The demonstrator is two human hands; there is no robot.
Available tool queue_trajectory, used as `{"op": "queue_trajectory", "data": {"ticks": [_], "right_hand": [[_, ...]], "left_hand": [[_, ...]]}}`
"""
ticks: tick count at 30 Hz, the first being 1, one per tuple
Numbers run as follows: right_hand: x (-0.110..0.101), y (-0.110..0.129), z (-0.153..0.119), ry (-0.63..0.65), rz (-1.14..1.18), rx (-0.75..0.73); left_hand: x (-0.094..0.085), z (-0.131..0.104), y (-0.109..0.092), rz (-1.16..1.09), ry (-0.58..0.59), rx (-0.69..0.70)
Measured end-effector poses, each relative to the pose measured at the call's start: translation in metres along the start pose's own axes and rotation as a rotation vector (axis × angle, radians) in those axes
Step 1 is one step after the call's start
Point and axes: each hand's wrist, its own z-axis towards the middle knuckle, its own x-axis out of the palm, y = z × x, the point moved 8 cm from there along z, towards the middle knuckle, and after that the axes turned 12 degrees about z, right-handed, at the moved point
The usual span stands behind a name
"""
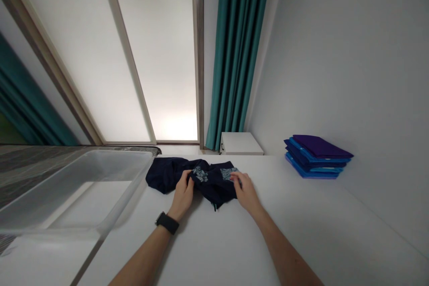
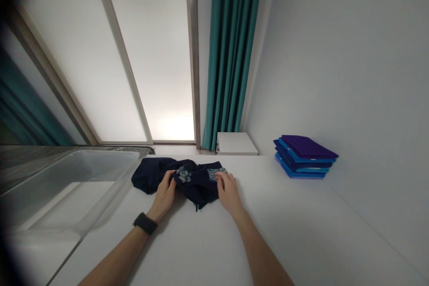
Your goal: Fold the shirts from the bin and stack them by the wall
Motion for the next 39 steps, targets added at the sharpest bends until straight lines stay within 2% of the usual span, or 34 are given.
{"op": "queue_trajectory", "data": {"ticks": [2, 4, 7, 9, 11, 15, 18, 22, 24, 26, 30, 32, 34, 36, 39], "right_hand": [[0.023, 0.003, -0.008, 0.192, -0.154, -0.07], [0.038, 0.001, -0.017, 0.327, -0.26, -0.092], [0.044, -0.002, -0.02, 0.39, -0.282, -0.108], [0.036, -0.003, -0.014, 0.33, -0.221, -0.089], [0.022, -0.005, -0.005, 0.197, -0.099, -0.021], [-0.015, -0.01, 0.004, -0.135, 0.177, 0.141], [-0.032, -0.01, 0.004, -0.27, 0.23, 0.184], [-0.041, -0.013, 0.003, -0.33, 0.221, 0.176], [-0.042, -0.014, 0.003, -0.34, 0.185, 0.164], [-0.044, -0.014, 0.003, -0.353, 0.148, 0.15], [-0.053, -0.012, 0.001, -0.438, 0.098, 0.112], [-0.057, -0.012, 0.0, -0.463, 0.09, 0.104], [-0.057, -0.013, 0.001, -0.443, 0.083, 0.106], [-0.055, -0.014, 0.002, -0.413, 0.056, 0.097], [-0.049, -0.005, 0.003, -0.364, -0.126, 0.001]], "left_hand": [[-0.004, 0.002, 0.003, -0.03, -0.042, -0.01], [-0.007, 0.003, 0.007, -0.064, -0.077, -0.034], [-0.009, 0.004, 0.015, -0.088, -0.112, -0.097], [-0.011, 0.004, 0.017, -0.058, -0.113, -0.117], [-0.011, 0.004, 0.01, 0.009, -0.064, -0.066], [-0.007, 0.001, -0.014, 0.27, 0.041, 0.168], [-0.002, -0.003, -0.023, 0.496, 0.087, 0.301], [0.005, -0.007, -0.025, 0.587, 0.151, 0.4], [0.004, -0.007, -0.024, 0.578, 0.147, 0.41], [-0.002, -0.005, -0.024, 0.55, 0.094, 0.396], [-0.019, -0.004, -0.025, 0.551, -0.11, 0.341], [-0.023, -0.007, -0.027, 0.548, -0.169, 0.317], [-0.02, -0.011, -0.029, 0.486, -0.141, 0.319], [-0.012, -0.015, -0.033, 0.389, -0.064, 0.333], [-0.005, -0.016, -0.037, 0.258, 0.003, 0.308]]}}
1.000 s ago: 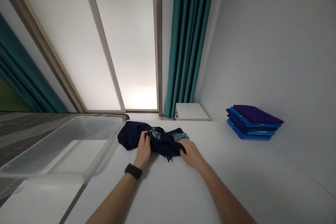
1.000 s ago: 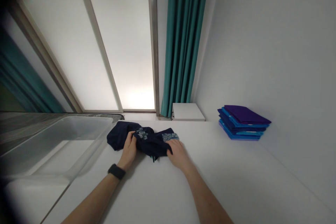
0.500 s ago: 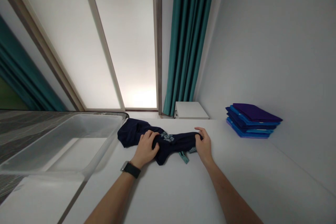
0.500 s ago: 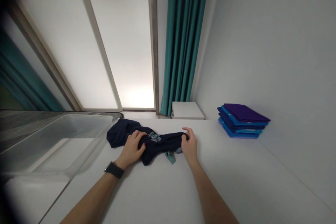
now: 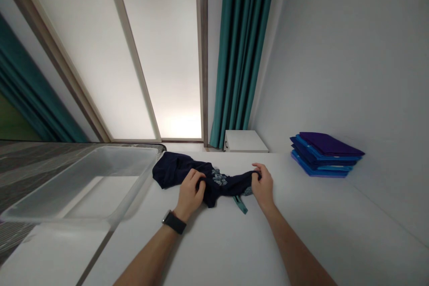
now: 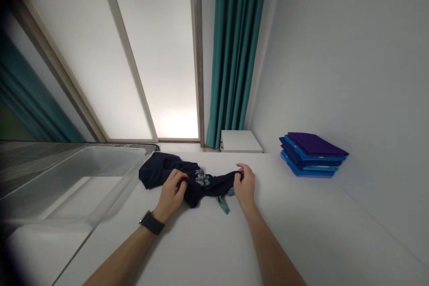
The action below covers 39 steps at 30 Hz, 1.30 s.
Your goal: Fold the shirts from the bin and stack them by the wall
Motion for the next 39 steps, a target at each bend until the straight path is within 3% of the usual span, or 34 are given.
{"op": "queue_trajectory", "data": {"ticks": [4, 8, 11, 14, 18, 24, 29, 39], "right_hand": [[0.02, 0.03, -0.013, 0.132, -0.276, -0.232], [0.053, 0.065, -0.041, 0.391, -0.226, -0.389], [0.075, 0.077, -0.06, 0.584, -0.172, -0.415], [0.084, 0.075, -0.066, 0.673, -0.147, -0.387], [0.08, 0.061, -0.062, 0.684, -0.052, -0.289], [0.066, 0.045, -0.047, 0.555, 0.121, -0.042], [0.065, 0.045, -0.041, 0.581, 0.183, 0.065], [0.073, 0.057, -0.055, 0.713, 0.183, -0.04]], "left_hand": [[0.003, 0.004, 0.007, -0.097, -0.024, -0.102], [0.009, 0.005, 0.018, -0.143, -0.001, -0.182], [0.02, 0.002, 0.028, -0.234, 0.065, -0.261], [0.025, 0.0, 0.038, -0.374, 0.042, -0.346], [0.029, 0.0, 0.039, -0.437, 0.063, -0.365], [0.022, 0.0, 0.004, -0.184, 0.194, -0.121], [0.015, -0.003, -0.023, 0.018, 0.202, 0.105], [0.029, -0.004, -0.013, -0.101, 0.267, -0.025]]}}
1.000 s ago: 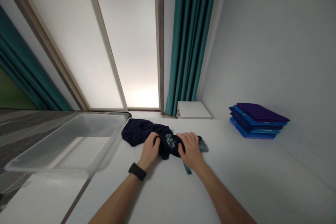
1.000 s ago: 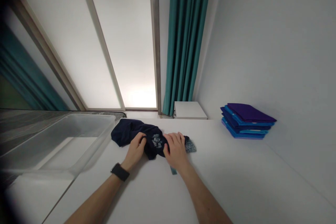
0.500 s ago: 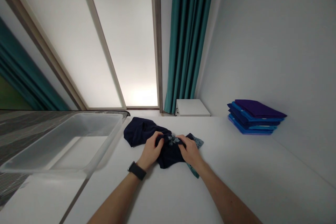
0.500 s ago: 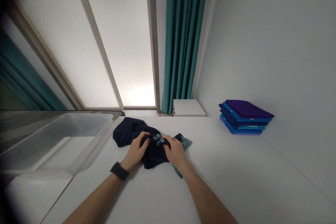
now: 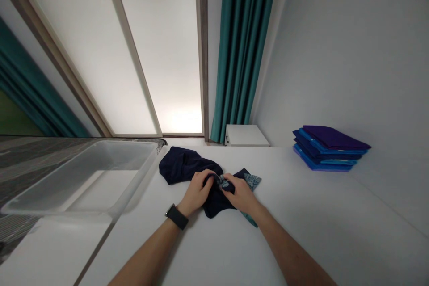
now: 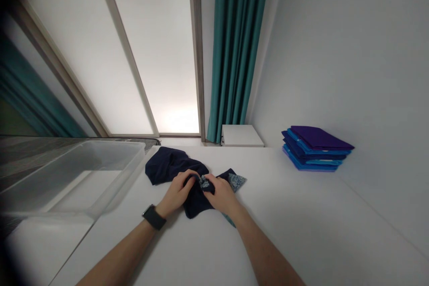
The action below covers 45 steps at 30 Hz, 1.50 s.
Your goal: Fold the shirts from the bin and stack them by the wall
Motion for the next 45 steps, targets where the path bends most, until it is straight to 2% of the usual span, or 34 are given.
{"op": "queue_trajectory", "data": {"ticks": [2, 8, 11, 14, 19, 27, 31, 36, 41, 45], "right_hand": [[-0.007, -0.007, 0.002, -0.074, 0.013, 0.023], [-0.05, -0.032, -0.001, -0.478, 0.053, 0.096], [-0.065, -0.037, -0.005, -0.613, 0.066, 0.123], [-0.074, -0.039, -0.007, -0.663, 0.036, 0.129], [-0.078, -0.046, -0.001, -0.549, -0.093, 0.144], [-0.072, -0.064, 0.003, -0.433, -0.202, 0.192], [-0.071, -0.067, 0.002, -0.434, -0.179, 0.168], [-0.069, -0.063, 0.004, -0.413, -0.098, 0.135], [-0.077, -0.055, 0.004, -0.377, 0.024, 0.108], [-0.082, -0.045, 0.001, -0.301, -0.09, 0.086]], "left_hand": [[-0.002, -0.001, -0.002, 0.009, -0.018, 0.033], [-0.004, -0.005, -0.018, 0.077, -0.047, 0.205], [-0.008, -0.006, -0.017, 0.136, -0.106, 0.176], [-0.007, -0.004, -0.011, 0.191, -0.118, 0.115], [0.011, -0.003, -0.005, 0.246, 0.083, 0.127], [0.027, -0.02, -0.04, 0.24, 0.256, 0.423], [0.031, -0.021, -0.041, 0.337, 0.326, 0.483], [0.022, -0.015, -0.034, 0.359, 0.259, 0.445], [0.009, -0.011, -0.024, 0.288, 0.118, 0.384], [-0.003, -0.007, -0.008, 0.176, -0.034, 0.246]]}}
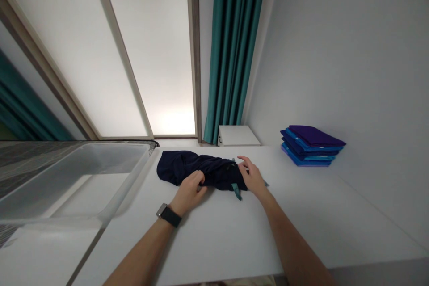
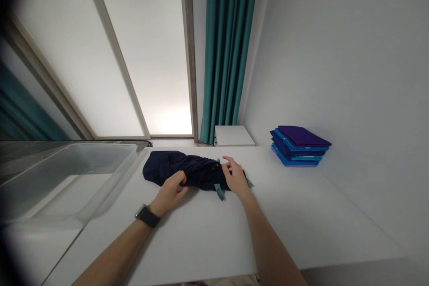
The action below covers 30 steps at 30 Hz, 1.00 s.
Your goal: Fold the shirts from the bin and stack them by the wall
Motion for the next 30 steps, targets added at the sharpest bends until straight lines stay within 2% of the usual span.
{"op": "queue_trajectory", "data": {"ticks": [6, 11, 15, 18, 22, 25, 28, 30], "right_hand": [[0.009, 0.006, -0.019, 0.115, -0.286, -0.038], [0.017, 0.019, -0.049, 0.163, -0.42, -0.04], [0.033, 0.035, -0.072, 0.275, -0.421, -0.103], [0.034, 0.039, -0.078, 0.276, -0.44, -0.142], [0.02, 0.031, -0.072, 0.148, -0.575, -0.129], [0.007, 0.027, -0.065, 0.052, -0.668, -0.106], [-0.008, 0.025, -0.053, -0.013, -0.677, -0.002], [-0.02, 0.026, -0.041, -0.057, -0.633, 0.073]], "left_hand": [[-0.013, -0.003, 0.027, -0.143, -0.233, -0.26], [-0.014, -0.006, 0.048, -0.411, -0.376, -0.446], [-0.002, -0.004, 0.058, -0.539, -0.299, -0.539], [0.001, -0.008, 0.068, -0.58, -0.297, -0.635], [0.007, -0.014, 0.078, -0.661, -0.271, -0.76], [0.015, -0.014, 0.077, -0.852, -0.201, -0.819], [0.019, -0.01, 0.073, -1.088, -0.168, -0.877], [0.013, -0.006, 0.073, -1.174, -0.217, -0.896]]}}
